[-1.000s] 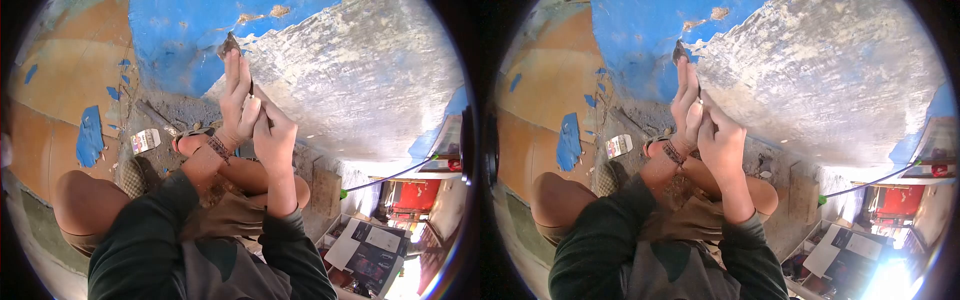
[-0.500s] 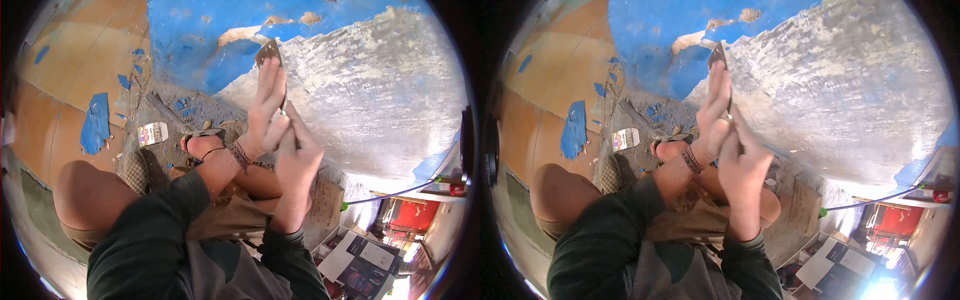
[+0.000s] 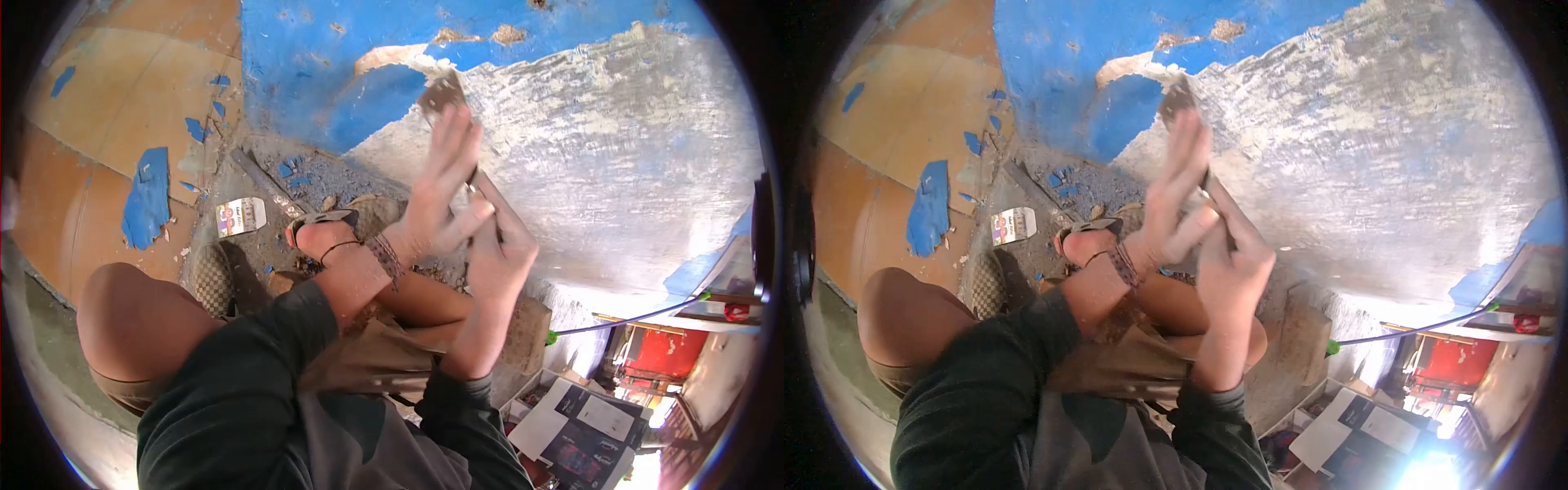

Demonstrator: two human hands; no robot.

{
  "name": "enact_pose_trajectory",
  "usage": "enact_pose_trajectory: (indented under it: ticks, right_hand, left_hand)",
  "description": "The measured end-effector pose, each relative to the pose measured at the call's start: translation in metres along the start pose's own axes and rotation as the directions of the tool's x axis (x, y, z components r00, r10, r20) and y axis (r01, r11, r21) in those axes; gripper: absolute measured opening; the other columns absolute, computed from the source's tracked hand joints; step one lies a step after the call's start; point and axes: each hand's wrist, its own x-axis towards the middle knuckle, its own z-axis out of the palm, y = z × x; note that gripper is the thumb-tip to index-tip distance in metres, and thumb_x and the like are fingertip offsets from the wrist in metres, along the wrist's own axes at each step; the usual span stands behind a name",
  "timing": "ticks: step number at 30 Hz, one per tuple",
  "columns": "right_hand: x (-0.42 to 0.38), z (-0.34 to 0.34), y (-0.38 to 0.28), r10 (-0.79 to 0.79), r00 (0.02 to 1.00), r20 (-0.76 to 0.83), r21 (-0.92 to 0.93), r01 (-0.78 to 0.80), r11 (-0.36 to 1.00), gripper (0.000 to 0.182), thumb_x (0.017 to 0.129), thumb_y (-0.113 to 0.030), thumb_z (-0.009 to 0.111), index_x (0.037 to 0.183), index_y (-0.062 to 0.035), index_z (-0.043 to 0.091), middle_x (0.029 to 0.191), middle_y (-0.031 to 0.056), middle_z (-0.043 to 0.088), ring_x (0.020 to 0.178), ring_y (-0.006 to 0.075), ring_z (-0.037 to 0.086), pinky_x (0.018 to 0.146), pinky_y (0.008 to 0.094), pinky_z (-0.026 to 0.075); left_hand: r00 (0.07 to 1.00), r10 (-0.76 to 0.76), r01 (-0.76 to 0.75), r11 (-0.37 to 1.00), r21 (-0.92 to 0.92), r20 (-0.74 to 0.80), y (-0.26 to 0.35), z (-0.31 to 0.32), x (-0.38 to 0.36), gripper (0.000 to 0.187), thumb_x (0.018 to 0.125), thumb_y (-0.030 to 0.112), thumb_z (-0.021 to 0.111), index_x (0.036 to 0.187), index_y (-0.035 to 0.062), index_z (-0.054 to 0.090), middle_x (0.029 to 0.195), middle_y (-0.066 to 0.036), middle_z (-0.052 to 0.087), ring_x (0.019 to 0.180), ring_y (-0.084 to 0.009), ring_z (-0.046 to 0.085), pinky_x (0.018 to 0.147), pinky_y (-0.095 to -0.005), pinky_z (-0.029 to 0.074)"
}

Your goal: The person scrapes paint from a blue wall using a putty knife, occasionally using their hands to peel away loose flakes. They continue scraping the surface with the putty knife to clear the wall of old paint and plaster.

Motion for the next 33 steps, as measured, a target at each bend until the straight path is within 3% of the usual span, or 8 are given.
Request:
enact_pose_trajectory:
  ticks: [3, 7, 9, 10, 14, 16, 19, 33]
  right_hand:
    - [-0.005, 0.011, 0.006, -0.002, 1.0, 0.016, 0.013, 0.002, 1.0, 0.033, 0.09, 0.002, 0.052, 0.119, -0.0003, 0.066, 0.1, 0.0128, 0.073, 0.083, 0.0079, 0.06, 0.073, 0.025, 0.05]
    - [-0.006, -0.004, 0.005, -0.045, 0.999, -0.026, 0.03, 0.046, 0.998, 0.034, 0.089, 0.002, 0.052, 0.12, -0.0008, 0.066, 0.1, 0.0136, 0.072, 0.084, 0.0086, 0.061, 0.074, 0.0257, 0.05]
    - [-0.004, -0.008, 0.009, 0.108, 0.994, 0.014, 0.052, -0.109, 0.993, 0.034, 0.089, 0.003, 0.051, 0.12, -0.0004, 0.066, 0.103, 0.0152, 0.072, 0.088, 0.0109, 0.063, 0.076, 0.0264, 0.05]
    - [-0.003, 0.006, 0.013, -0.052, 0.998, -0.029, 0.036, 0.053, 0.998, 0.035, 0.089, 0.004, 0.05, 0.12, -0.0006, 0.065, 0.101, 0.0141, 0.072, 0.087, 0.0119, 0.064, 0.076, 0.0268, 0.05]
    - [-0.008, 0.005, 0.021, -0.065, 0.998, -0.017, 0.091, 0.066, 0.994, 0.036, 0.089, 0.005, 0.047, 0.121, 0.0015, 0.064, 0.102, 0.0152, 0.072, 0.088, 0.0134, 0.065, 0.078, 0.0276, 0.051]
    - [-0.011, -0.012, 0.02, 0.132, 0.991, 0.0, 0.285, -0.127, 0.95, 0.035, 0.09, 0.004, 0.048, 0.122, 0.003, 0.063, 0.104, 0.0161, 0.071, 0.091, 0.0133, 0.065, 0.081, 0.0266, 0.05]
    - [-0.006, 0.01, 0.019, -0.095, 0.995, -0.03, 0.079, 0.097, 0.992, 0.034, 0.091, 0.005, 0.047, 0.123, 0.0034, 0.062, 0.106, 0.0154, 0.071, 0.091, 0.0126, 0.064, 0.08, 0.0257, 0.05]
    - [-0.009, 0.006, 0.009, -0.055, 0.998, -0.04, 0.166, 0.061, 0.984, 0.034, 0.092, 0.003, 0.05, 0.123, 0.0004, 0.063, 0.1, 0.0134, 0.072, 0.082, 0.0075, 0.062, 0.068, 0.0237, 0.05]
  left_hand:
    - [0.994, 0.099, -0.091, 0.987, 0.134, -0.056, -0.018, -0.023, 0.012, 0.074, 0.091, 0.044, 0.046, 0.146, -0.0049, 0.034, 0.155, -0.024, 0.025, 0.145, -0.0413, 0.016, 0.117, -0.0526, 0.011]
    - [0.999, 0.026, -0.025, 1.0, -0.019, 0.043, 0.004, -0.003, 0.006, 0.072, 0.092, 0.045, 0.044, 0.142, -0.0059, 0.039, 0.154, -0.024, 0.028, 0.145, -0.0407, 0.017, 0.117, -0.0519, 0.01]
    - [0.999, 0.005, -0.005, 1.0, -0.003, 0.037, 0.001, -0.003, 0.008, 0.072, 0.092, 0.046, 0.043, 0.143, -0.0054, 0.039, 0.153, -0.024, 0.028, 0.145, -0.0398, 0.018, 0.118, -0.0517, 0.009]
    - [0.999, 0.041, -0.04, 0.998, 0.04, -0.016, -0.006, -0.011, 0.012, 0.072, 0.092, 0.045, 0.044, 0.143, -0.005, 0.039, 0.154, -0.024, 0.028, 0.145, -0.0395, 0.018, 0.118, -0.0517, 0.008]
    - [0.995, 0.101, -0.1, 0.994, 0.044, -0.004, -0.012, -0.005, 0.007, 0.073, 0.091, 0.047, 0.043, 0.142, -0.0052, 0.04, 0.153, -0.024, 0.029, 0.145, -0.0385, 0.019, 0.118, -0.0523, 0.008]
    - [0.995, 0.035, -0.038, 0.999, 0.03, 0.094, 0.003, 0.003, 0.004, 0.072, 0.09, 0.046, 0.041, 0.143, -0.0024, 0.041, 0.154, -0.021, 0.029, 0.145, -0.0366, 0.021, 0.118, -0.052, 0.009]
    - [0.988, 0.148, -0.146, 0.988, 0.046, -0.052, -0.015, -0.007, 0.017, 0.07, 0.089, 0.045, 0.044, 0.145, 0.0016, 0.04, 0.155, -0.017, 0.029, 0.145, -0.0352, 0.021, 0.119, -0.0511, 0.009]
    - [0.995, 0.096, -0.095, 0.995, -0.028, 0.022, -0.003, -0.014, 0.017, 0.068, 0.088, 0.038, 0.046, 0.143, 0.0001, 0.041, 0.154, -0.017, 0.03, 0.146, -0.0344, 0.021, 0.119, -0.052, 0.007]
